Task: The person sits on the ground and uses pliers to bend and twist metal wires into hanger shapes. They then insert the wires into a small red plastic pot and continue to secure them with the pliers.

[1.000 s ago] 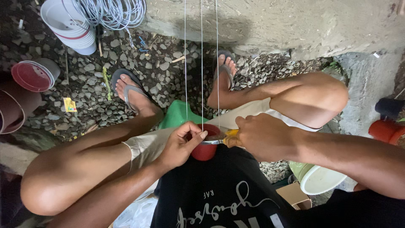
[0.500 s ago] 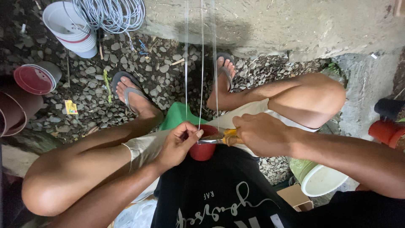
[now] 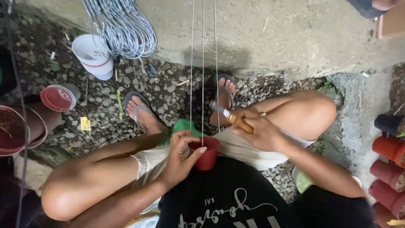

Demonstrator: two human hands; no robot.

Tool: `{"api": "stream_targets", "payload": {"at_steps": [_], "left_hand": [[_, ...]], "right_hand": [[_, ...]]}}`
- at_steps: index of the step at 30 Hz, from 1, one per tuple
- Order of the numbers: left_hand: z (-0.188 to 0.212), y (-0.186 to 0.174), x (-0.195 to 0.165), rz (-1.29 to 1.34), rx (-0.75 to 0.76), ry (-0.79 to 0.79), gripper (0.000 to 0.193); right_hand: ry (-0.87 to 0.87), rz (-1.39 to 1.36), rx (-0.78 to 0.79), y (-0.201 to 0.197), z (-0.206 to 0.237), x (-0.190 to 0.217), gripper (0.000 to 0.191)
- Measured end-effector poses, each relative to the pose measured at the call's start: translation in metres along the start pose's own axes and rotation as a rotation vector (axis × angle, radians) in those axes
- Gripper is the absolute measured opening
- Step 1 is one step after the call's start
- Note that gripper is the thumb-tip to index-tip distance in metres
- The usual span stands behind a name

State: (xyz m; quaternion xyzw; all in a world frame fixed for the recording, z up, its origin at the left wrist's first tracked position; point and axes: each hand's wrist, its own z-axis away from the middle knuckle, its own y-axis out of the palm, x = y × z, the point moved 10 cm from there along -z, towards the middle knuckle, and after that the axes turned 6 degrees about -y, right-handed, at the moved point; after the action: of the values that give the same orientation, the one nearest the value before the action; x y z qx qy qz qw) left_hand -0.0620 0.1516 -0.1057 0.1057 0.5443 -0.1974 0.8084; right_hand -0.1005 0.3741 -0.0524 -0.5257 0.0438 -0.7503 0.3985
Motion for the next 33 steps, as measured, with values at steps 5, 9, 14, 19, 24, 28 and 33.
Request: {"api": "stream_targets", "payload": {"at_steps": [5, 9, 14, 19, 24, 28, 33], "left_hand": [[0.005, 0.001, 0.019, 0.060, -0.052, -0.158, 0.081], [0.012, 0.025, 0.052, 0.154, 0.182, -0.462, 0.119], [0.009, 0.017, 0.057, 0.075, 0.095, -0.431, 0.120], [0.000, 0.015, 0.056, 0.125, 0.070, -0.300, 0.113], [0.003, 0.013, 0.064, 0.123, 0.067, -0.278, 0.107], [0.003, 0.019, 0.060, 0.246, 0.153, -0.281, 0.104], [0.007, 0.024, 0.028, 0.430, 0.237, -0.214, 0.108]], "right_hand": [[0.542, -0.185, -0.166, 0.062, 0.012, -0.076, 0.034], [0.366, -0.395, -0.359, 0.085, 0.005, -0.075, 0.042], [0.363, -0.626, -0.409, 0.104, 0.000, -0.091, 0.037], [0.319, -0.665, -0.466, 0.093, -0.008, -0.088, 0.033], [0.156, -0.756, -0.465, 0.093, -0.009, -0.068, 0.028], [0.184, -0.882, -0.490, 0.096, 0.003, -0.067, 0.024], [0.146, -0.891, -0.597, 0.088, 0.030, -0.061, 0.017]]}}
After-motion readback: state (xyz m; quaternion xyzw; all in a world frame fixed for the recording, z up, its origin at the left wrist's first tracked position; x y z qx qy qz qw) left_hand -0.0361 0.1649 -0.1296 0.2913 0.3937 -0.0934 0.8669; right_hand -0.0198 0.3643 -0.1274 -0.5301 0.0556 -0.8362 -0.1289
